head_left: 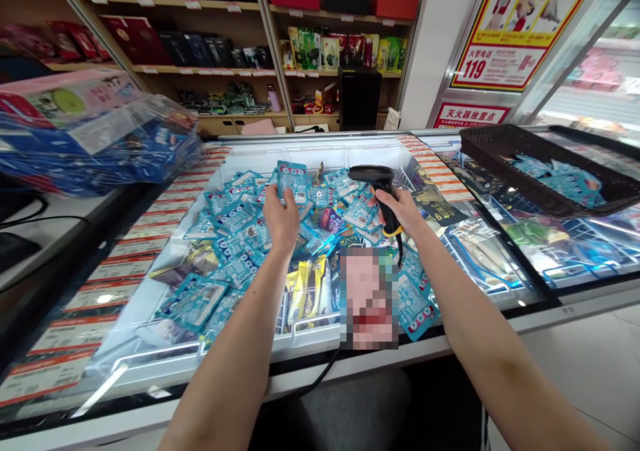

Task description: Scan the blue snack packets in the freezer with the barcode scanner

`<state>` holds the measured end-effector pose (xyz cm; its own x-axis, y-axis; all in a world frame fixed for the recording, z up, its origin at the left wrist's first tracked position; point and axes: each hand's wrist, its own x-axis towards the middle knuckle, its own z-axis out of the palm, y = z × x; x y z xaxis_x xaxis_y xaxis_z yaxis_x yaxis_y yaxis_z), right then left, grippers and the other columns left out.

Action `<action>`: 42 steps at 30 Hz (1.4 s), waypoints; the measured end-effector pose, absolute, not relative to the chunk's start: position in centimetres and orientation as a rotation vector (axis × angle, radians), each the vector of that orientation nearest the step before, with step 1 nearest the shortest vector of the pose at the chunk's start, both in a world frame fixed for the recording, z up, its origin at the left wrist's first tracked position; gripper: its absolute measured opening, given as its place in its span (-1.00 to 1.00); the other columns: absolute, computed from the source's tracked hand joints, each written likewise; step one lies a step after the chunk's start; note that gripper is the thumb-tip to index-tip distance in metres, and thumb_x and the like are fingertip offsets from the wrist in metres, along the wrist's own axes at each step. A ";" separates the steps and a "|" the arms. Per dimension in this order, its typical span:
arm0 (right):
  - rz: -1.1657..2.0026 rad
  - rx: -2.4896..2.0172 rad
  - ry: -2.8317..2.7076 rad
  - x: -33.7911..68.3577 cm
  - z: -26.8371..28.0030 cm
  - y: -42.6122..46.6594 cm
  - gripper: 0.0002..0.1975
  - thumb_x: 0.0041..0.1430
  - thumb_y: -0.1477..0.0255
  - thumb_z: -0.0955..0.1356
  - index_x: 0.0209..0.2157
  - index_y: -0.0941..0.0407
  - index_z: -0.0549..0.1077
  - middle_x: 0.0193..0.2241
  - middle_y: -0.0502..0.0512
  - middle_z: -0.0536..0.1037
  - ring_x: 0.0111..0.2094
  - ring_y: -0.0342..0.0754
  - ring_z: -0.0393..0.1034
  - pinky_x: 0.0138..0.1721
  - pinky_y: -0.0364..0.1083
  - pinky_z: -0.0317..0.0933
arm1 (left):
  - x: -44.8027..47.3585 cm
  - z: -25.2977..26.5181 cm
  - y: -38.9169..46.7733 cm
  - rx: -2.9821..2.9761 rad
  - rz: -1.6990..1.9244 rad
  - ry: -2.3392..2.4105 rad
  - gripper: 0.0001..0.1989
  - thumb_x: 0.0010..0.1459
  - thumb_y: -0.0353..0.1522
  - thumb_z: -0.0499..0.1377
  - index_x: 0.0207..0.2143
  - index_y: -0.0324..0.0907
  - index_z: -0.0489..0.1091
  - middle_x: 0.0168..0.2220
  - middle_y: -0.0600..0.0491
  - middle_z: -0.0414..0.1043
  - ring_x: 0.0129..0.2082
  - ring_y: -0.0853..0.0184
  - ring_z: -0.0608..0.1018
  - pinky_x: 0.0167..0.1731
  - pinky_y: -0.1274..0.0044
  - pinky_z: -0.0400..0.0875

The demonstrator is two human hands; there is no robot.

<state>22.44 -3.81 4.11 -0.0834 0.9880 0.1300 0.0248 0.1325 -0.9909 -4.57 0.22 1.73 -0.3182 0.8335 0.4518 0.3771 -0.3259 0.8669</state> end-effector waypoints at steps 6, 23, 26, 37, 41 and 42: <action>1.149 -1.108 -1.296 22.9 3.9 -3.7 -0.53 0.03 -0.05 0.40 -0.36 0.11 0.49 -0.59 0.05 0.53 -0.69 -0.13 0.29 -0.67 -0.11 0.17 | -5.9 2.6 -0.1 1.701 1.698 1.841 -0.54 0.30 -0.23 0.01 0.18 -0.27 0.19 0.15 -0.27 0.28 0.23 0.02 0.30 0.27 0.20 0.10; 1.240 -1.169 -1.149 23.0 2.9 -3.5 -0.57 0.00 0.00 0.45 -0.37 0.10 0.49 -0.55 0.08 0.55 -0.66 -0.10 0.32 -0.67 -0.09 0.22 | -3.2 0.7 -0.5 2.770 0.803 1.781 -0.60 0.35 -0.28 -0.09 0.04 -0.17 0.43 0.07 -0.12 0.48 0.16 0.10 0.41 0.23 0.17 0.03; 1.243 -1.130 -1.089 23.2 2.6 -3.5 -0.56 0.01 0.00 0.45 -0.33 0.10 0.49 -0.58 0.07 0.54 -0.66 -0.10 0.32 -0.67 -0.09 0.23 | -3.1 1.4 -0.7 2.764 0.745 1.915 -0.60 0.36 -0.25 -0.11 -0.03 -0.19 0.46 -0.05 -0.15 0.52 0.02 0.07 0.47 0.13 0.20 0.14; 1.237 -1.110 -1.141 22.9 2.1 -2.8 -0.57 0.02 0.04 0.45 -0.25 0.11 0.49 -0.31 0.13 0.60 -0.66 -0.14 0.35 -0.70 -0.11 0.22 | -2.2 2.5 0.5 2.599 0.410 2.041 -0.42 0.26 -0.21 -0.08 0.31 -0.10 0.18 0.25 -0.10 0.29 0.10 -0.06 0.35 0.00 0.11 0.14; 1.232 -1.114 -1.130 22.9 2.2 -2.9 -0.56 0.01 0.04 0.45 -0.26 0.11 0.50 -0.31 0.13 0.61 -0.66 -0.14 0.35 -0.70 -0.11 0.23 | -1.9 2.9 0.3 2.600 0.379 2.050 -0.38 0.27 -0.04 -0.13 0.25 -0.12 0.26 0.14 -0.16 0.41 0.10 -0.09 0.35 0.01 0.11 0.12; 1.231 -1.117 -1.130 22.9 2.2 -2.9 -0.55 0.00 0.03 0.45 -0.25 0.11 0.50 -0.31 0.13 0.61 -0.66 -0.14 0.34 -0.70 -0.11 0.23 | -2.0 2.9 0.2 2.601 0.377 2.051 -0.35 0.25 0.02 -0.11 0.22 -0.13 0.30 0.12 -0.18 0.42 0.10 -0.09 0.35 0.01 0.11 0.12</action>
